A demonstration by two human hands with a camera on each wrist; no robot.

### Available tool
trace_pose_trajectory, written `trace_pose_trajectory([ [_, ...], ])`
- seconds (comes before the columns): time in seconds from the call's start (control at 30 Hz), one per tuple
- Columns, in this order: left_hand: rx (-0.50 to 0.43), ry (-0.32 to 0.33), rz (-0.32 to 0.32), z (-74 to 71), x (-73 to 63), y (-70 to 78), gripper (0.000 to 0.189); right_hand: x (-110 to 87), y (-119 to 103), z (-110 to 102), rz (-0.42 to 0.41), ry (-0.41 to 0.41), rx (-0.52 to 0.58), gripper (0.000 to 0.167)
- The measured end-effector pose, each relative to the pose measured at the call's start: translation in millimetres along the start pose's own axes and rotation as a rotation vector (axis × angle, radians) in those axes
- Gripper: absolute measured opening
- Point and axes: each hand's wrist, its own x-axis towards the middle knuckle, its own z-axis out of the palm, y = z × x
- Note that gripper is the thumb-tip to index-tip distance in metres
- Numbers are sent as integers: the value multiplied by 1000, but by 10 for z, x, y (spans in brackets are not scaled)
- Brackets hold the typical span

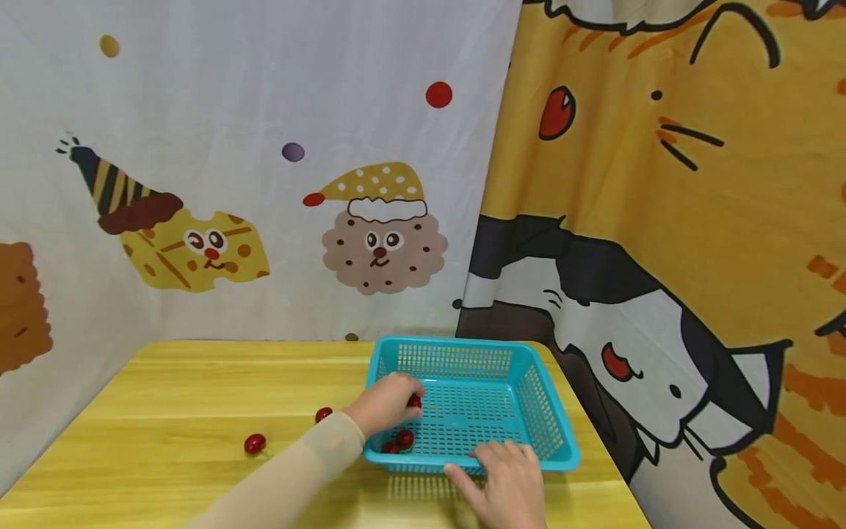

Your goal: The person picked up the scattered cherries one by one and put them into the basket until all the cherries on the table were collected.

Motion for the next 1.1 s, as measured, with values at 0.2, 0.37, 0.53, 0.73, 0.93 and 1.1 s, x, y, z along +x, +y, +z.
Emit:
trace_pose_trajectory([
  [0.2, 116, -1, -8, 43, 13, 15, 19, 7, 2, 12, -2, 11, 4, 33],
  [0.37, 272, 1, 7, 81, 20, 24, 18, 9, 11, 18, -7, 22, 2, 34],
  [0.53, 362, -8, 3, 117, 23, 30, 23, 8, 6, 7, 2, 3, 5, 33],
  [0.73, 407, -26, -11, 116, 12, 51, 24, 6, -5, -8, 20, -30, 8, 32],
  [0.93, 423, -18, -7, 106, 2, 56, 24, 9, -7, -15, 29, -44, 13, 32],
  [1.1, 437, -25, -8, 107, -3, 59, 23, 6, -12, -24, 47, -66, 14, 32],
])
